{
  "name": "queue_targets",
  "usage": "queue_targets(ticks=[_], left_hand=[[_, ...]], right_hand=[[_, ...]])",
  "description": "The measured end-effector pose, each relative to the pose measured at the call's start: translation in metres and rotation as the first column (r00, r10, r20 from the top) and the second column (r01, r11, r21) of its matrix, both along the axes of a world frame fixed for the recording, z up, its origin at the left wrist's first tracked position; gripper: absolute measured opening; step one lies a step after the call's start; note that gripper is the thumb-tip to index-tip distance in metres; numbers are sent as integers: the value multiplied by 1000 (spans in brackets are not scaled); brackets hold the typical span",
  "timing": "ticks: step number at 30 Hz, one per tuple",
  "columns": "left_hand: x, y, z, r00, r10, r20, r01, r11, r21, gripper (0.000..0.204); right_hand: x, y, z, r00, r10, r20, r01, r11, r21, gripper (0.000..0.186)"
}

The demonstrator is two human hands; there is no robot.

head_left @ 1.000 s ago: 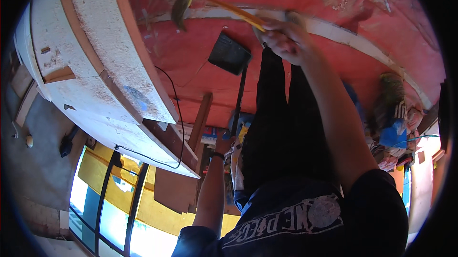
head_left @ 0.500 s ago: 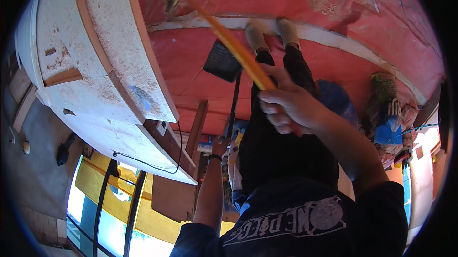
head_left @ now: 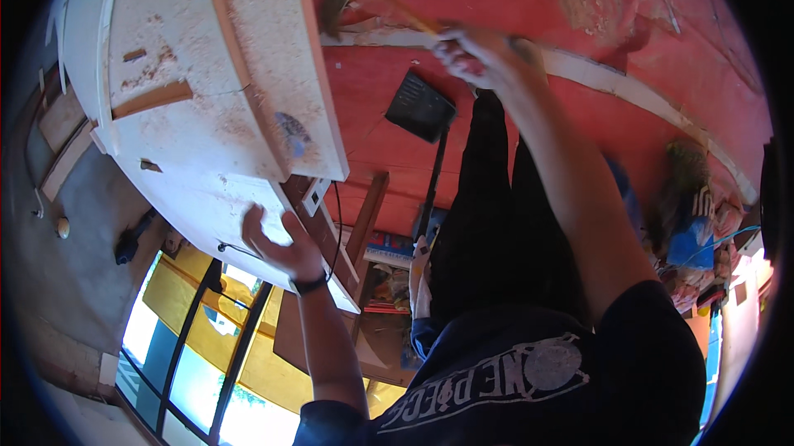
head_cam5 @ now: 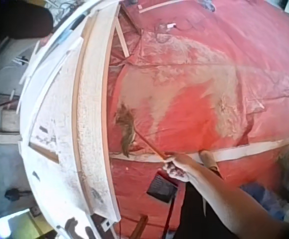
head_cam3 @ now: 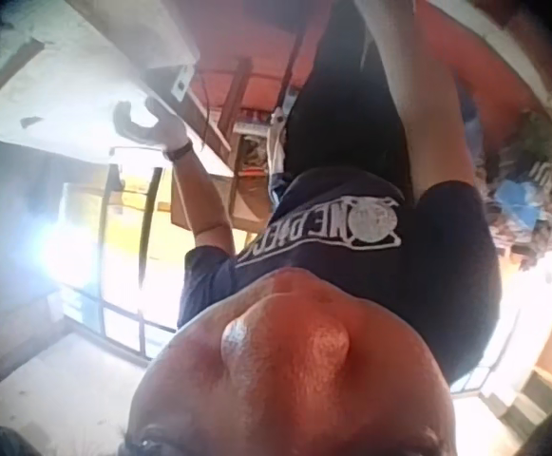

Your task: The person sweeps sawdust and small wooden debris into a dustpan using a short-handled broom, periodically lifting the dustpan to empty it into a blue bag.

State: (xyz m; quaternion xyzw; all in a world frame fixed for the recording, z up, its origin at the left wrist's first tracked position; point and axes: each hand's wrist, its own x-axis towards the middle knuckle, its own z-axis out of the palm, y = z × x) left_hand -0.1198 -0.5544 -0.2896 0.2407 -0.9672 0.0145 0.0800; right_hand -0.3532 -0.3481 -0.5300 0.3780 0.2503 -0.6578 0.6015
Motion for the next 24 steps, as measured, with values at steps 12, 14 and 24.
queue_targets(ticks=[12,14,24], left_hand=[[-18,-60,-64,988,31,-152,-43,996,-72,59],[-17,-68,-69,981,95,-168,-105,993,-53,62],[-43,-61,-77,982,182,-51,-183,983,-15,73]], right_hand=[[18,62,182,968,212,-134,-198,974,114,53],[30,45,175,973,217,-77,-218,976,-8,55],[-6,-109,-26,875,-366,317,407,911,-70,14]])
